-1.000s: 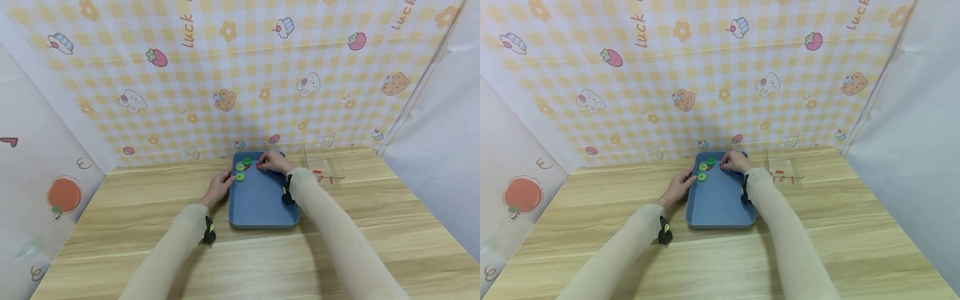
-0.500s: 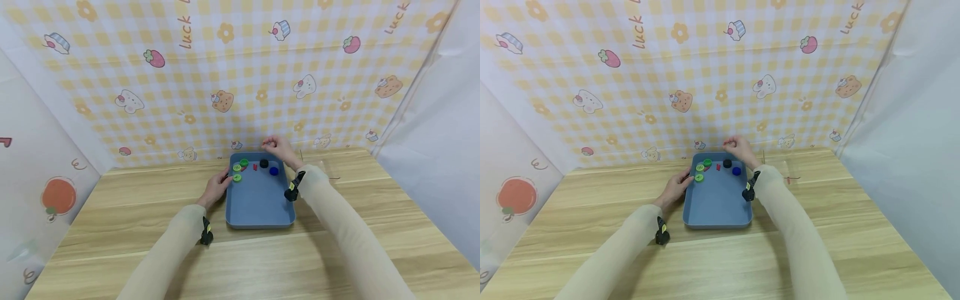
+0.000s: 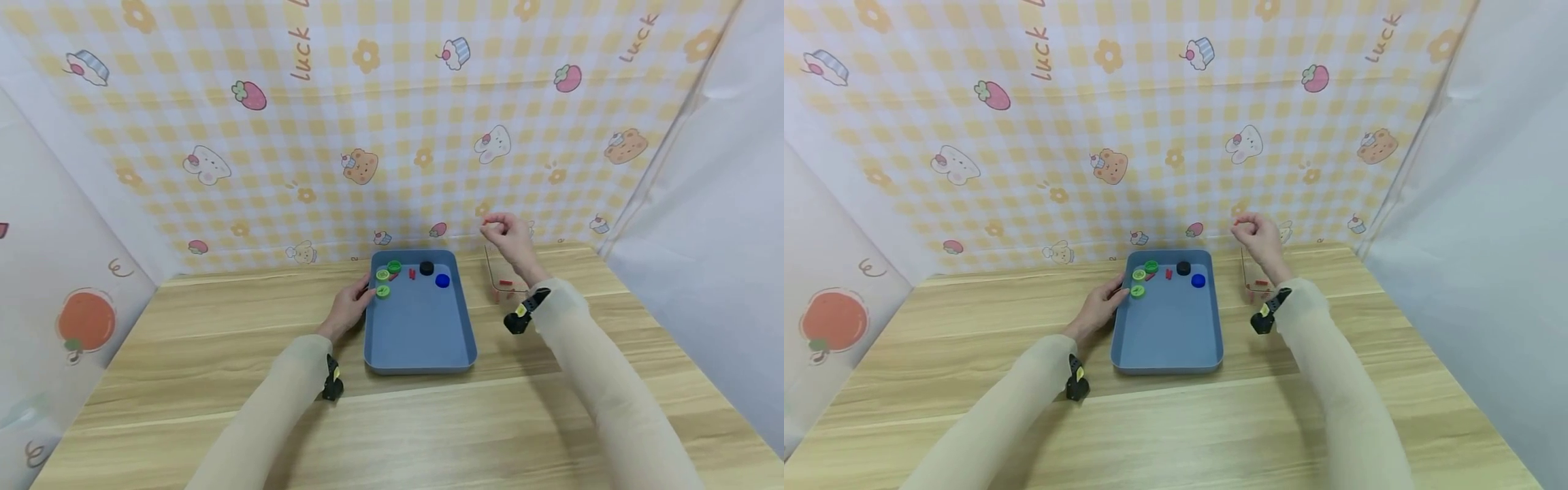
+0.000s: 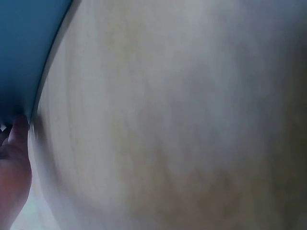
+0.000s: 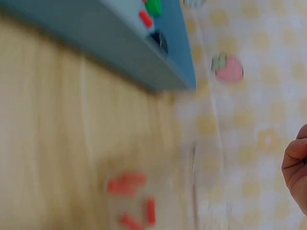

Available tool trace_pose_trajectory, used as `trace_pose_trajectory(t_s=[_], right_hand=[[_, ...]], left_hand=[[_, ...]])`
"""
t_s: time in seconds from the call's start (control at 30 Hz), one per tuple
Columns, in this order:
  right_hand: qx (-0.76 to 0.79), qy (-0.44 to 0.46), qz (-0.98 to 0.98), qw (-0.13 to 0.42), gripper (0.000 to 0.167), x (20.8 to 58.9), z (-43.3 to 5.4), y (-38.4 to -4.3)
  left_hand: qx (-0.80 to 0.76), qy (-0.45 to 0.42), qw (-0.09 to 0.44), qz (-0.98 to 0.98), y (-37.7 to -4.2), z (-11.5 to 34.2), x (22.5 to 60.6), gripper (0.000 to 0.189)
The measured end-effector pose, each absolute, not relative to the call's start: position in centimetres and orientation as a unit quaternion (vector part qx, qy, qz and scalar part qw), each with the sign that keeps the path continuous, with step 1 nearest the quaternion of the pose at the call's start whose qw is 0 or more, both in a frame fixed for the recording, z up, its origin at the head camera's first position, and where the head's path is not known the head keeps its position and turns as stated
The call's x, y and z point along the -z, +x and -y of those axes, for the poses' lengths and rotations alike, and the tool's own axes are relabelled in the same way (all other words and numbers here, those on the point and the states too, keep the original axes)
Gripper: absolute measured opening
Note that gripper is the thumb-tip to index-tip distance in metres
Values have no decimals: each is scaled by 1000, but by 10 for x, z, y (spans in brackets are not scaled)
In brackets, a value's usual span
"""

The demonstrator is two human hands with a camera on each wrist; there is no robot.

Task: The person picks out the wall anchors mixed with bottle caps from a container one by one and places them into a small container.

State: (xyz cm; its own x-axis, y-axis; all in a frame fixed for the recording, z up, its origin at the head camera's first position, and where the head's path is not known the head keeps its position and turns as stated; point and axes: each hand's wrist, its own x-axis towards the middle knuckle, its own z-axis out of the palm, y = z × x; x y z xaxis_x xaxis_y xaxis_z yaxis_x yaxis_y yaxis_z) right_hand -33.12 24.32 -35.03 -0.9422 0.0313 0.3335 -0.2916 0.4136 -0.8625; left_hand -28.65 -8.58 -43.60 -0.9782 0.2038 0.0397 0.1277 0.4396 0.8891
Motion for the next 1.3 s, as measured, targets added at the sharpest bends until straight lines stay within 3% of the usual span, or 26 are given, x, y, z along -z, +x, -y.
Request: trace_pose_trajectory(t_s=[0.27,0.7,1.07,1.3], right_hand=[[-461,32,869,178,21,368,-292,-317],[-362,25,922,135,22,384,-314,-302],[-381,-19,916,127,29,381,-306,-304],[-528,-32,837,141,35,361,-261,-319]], left_hand=[[-518,98,36,-849,-287,86,437,50],[-523,97,39,-846,-287,87,437,50],[-528,103,42,-842,-291,88,439,50],[-530,99,47,-841,-289,88,438,50]])
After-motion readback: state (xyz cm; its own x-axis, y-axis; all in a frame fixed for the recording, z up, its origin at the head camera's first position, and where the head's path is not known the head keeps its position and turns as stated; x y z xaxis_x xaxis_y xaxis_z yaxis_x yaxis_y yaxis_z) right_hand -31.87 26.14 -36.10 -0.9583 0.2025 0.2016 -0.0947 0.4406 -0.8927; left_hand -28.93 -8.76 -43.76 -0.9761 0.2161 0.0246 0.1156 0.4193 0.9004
